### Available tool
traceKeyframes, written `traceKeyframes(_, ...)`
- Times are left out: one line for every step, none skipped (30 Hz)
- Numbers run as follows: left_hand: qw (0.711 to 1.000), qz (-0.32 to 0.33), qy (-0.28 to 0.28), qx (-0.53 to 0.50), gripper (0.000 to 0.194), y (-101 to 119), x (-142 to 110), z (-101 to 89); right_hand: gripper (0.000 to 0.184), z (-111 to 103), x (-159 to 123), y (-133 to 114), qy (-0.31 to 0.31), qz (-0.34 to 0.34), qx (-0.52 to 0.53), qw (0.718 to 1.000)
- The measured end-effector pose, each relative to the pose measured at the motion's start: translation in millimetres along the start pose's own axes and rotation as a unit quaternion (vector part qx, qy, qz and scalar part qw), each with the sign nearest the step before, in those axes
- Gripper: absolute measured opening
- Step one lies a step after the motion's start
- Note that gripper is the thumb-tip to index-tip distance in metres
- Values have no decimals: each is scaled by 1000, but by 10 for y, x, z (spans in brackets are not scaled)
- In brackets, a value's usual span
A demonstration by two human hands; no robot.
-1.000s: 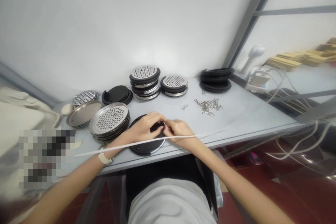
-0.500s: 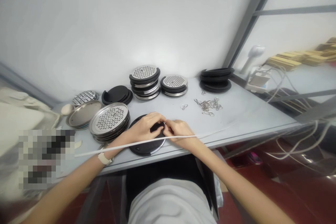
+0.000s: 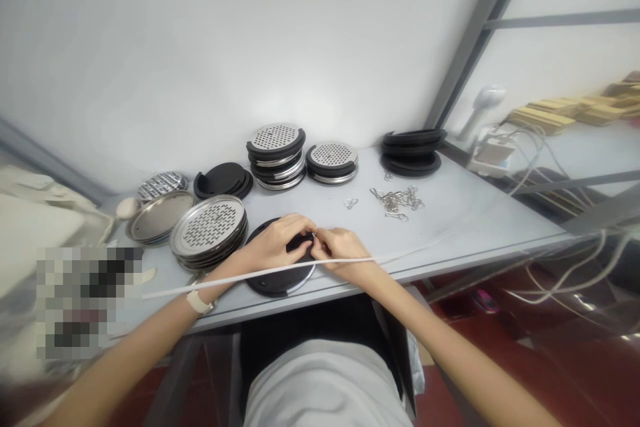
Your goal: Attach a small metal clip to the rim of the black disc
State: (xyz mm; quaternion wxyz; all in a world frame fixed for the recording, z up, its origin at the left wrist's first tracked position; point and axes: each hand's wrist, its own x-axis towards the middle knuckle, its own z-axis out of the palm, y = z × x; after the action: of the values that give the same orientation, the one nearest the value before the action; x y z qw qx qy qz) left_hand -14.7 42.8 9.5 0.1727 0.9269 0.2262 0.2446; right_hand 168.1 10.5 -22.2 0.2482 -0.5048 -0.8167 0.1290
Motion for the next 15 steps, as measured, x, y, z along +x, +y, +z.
traceKeyframes(1000,0,0,0,21,1,0,0,22,1,0,0,1,-1,1,1000)
traceKeyframes(1000,-1,-1,0,21,1,-1,1,22,2,-1,0,2,-2,1,1000)
traceKeyframes(1000,-2,-1,0,21,0,-1,0,21,4,-2,0,5,-3,2,1000)
traceKeyframes(1000,-3,-3,0,21,-3,-1,-1,21,5,-4,-1,7,-5,3,1000)
traceKeyframes(1000,-4,-4,1,20,-6,0,-4,21,6,-6,-3,9,-7,5,1000)
traceKeyframes(1000,-5,-4,2,20,-11,1,-8,21,5,-9,-4,12,-8,7,1000)
traceKeyframes(1000,-6,-5,2,20,-16,1,-14,21,2,-10,-6,16,-6,9,1000)
traceKeyframes(1000,-6,-5,0,21,-22,2,-20,21,-2,-10,-7,19,-2,13,1000)
traceKeyframes(1000,-6,-5,-1,21,-26,2,-25,22,-6,-9,-8,20,4,19,1000)
traceKeyframes(1000,-6,-4,-1,22,-30,1,-30,22,-11,-7,-8,18,11,28,999)
traceKeyframes(1000,-7,-2,-2,23,-33,-1,-32,21,-16,-4,-8,15,17,39,999)
traceKeyframes(1000,-8,1,-2,24,-34,-3,-33,21,-20,0,-6,11,21,49,999)
traceKeyframes(1000,-10,5,-3,25,-34,-6,-31,20,-23,4,-4,8,25,56,998)
traceKeyframes(1000,-13,10,-8,26,-33,-9,-28,20,-24,8,-1,5,28,58,998)
traceKeyframes(1000,-16,14,-15,27,-31,-12,-23,20,-24,11,3,3,30,56,998)
